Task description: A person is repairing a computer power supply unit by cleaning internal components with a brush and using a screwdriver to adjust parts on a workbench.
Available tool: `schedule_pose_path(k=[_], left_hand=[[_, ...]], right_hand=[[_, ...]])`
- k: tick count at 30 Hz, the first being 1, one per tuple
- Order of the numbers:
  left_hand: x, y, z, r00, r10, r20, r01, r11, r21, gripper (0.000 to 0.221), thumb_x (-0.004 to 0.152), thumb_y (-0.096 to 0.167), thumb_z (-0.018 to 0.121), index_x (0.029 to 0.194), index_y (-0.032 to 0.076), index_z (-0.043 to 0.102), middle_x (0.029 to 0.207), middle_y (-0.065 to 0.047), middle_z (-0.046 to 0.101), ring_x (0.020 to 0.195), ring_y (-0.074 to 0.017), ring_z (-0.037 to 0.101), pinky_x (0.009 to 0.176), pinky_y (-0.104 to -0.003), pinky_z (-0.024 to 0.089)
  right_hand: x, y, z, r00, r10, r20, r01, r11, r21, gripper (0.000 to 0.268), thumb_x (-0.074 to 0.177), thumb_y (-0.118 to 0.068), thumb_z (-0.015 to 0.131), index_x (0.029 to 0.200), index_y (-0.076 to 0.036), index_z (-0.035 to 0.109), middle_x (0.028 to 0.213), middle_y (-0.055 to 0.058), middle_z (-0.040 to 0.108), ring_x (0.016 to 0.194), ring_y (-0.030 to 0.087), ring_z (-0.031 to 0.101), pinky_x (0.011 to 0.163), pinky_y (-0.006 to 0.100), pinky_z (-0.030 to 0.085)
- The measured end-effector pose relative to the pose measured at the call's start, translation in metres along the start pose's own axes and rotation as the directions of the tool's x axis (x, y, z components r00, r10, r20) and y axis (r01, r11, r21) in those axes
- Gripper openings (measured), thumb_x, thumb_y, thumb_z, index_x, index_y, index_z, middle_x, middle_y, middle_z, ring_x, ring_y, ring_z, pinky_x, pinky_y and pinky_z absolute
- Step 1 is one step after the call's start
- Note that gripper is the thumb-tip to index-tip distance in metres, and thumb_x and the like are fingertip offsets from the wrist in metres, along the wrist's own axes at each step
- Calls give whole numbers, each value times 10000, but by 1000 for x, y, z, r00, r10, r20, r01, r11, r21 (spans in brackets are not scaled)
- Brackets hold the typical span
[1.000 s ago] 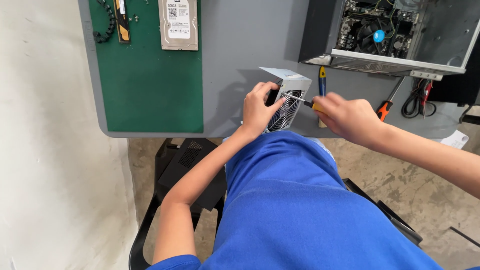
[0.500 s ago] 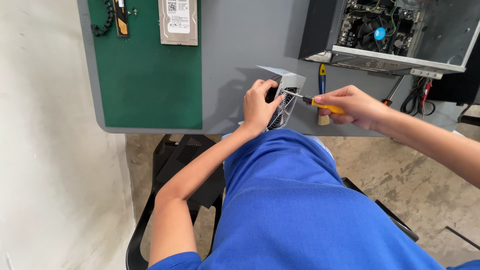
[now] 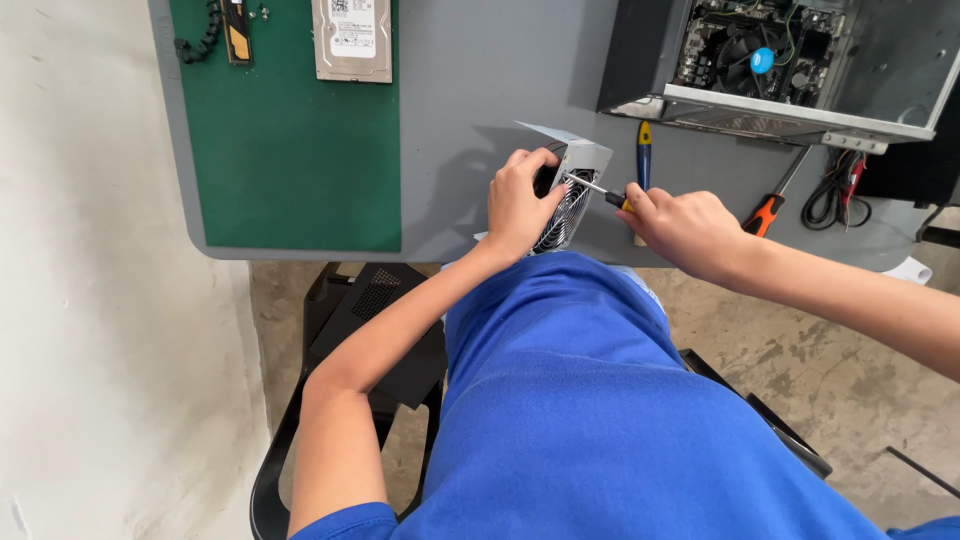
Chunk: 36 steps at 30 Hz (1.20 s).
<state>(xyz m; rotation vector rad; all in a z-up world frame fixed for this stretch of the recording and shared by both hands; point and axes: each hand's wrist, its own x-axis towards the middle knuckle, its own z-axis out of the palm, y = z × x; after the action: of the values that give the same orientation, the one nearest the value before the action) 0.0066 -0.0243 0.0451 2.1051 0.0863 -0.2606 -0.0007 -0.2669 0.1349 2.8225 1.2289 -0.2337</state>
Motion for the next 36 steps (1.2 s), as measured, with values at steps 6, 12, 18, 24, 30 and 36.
schedule_pose_path(k=[6, 12, 18, 24, 30, 36], left_hand=[[-1, -2, -2, 998, -54, -16, 53, 998, -37, 308, 746, 218, 831, 1009, 252, 674, 1015, 14, 679, 898, -340, 752, 802, -459, 590], [5, -13, -6, 996, -91, -1, 91, 993, -69, 336, 729, 210, 857, 1026, 233, 701, 1024, 0, 705, 885, -306, 766, 780, -397, 606], [32, -72, 1, 991, -132, 38, 137, 937, -322, 405, 737, 234, 910, 1093, 194, 720, 1034, -68, 745, 890, -303, 774, 744, -360, 626], [60, -128, 6, 996, -75, -44, 40, 844, -534, 571, 801, 273, 871, 1267, 75, 608, 1240, -112, 719, 1069, -203, 733, 831, -302, 628], [49, -123, -6, 950, -298, 94, 279, 675, -683, 546, 734, 263, 888, 1183, 68, 645, 1118, -128, 756, 975, -169, 735, 888, -295, 622], [27, -144, -28, 938, -246, 245, 336, 819, -465, 533, 893, 492, 830, 1190, 65, 713, 1084, -156, 750, 1014, -193, 714, 892, -345, 585]], right_hand=[[27, -1, -35, 809, 299, 507, -582, 531, 616, 376, 1002, -130, 668, 1317, 75, 666, 1158, 270, 727, 975, 395, 744, 734, 343, 595], [38, 16, -8, 779, 207, 591, -597, -41, 801, 388, 1001, -102, 628, 1272, 172, 585, 580, 175, 528, 278, 142, 421, 299, 261, 326], [69, -3, -35, 652, 90, 753, -624, -499, 601, 330, 1039, -195, 596, 1083, 130, 639, 597, 53, 442, 287, 38, 395, 335, 150, 291], [63, -13, -12, 752, 158, 640, -658, 252, 710, 522, 1036, -253, 482, 1542, -126, 493, 762, 8, 503, 548, 128, 462, 513, 300, 430], [55, -61, 8, 937, 135, 322, -308, 756, 577, 356, 984, -339, 609, 1305, -209, 695, 1118, 60, 722, 876, 345, 694, 683, 484, 524], [60, -90, 31, 984, 159, 84, -180, 881, 437, 300, 979, -380, 607, 1258, -305, 689, 881, -31, 650, 691, 331, 703, 620, 426, 565]])
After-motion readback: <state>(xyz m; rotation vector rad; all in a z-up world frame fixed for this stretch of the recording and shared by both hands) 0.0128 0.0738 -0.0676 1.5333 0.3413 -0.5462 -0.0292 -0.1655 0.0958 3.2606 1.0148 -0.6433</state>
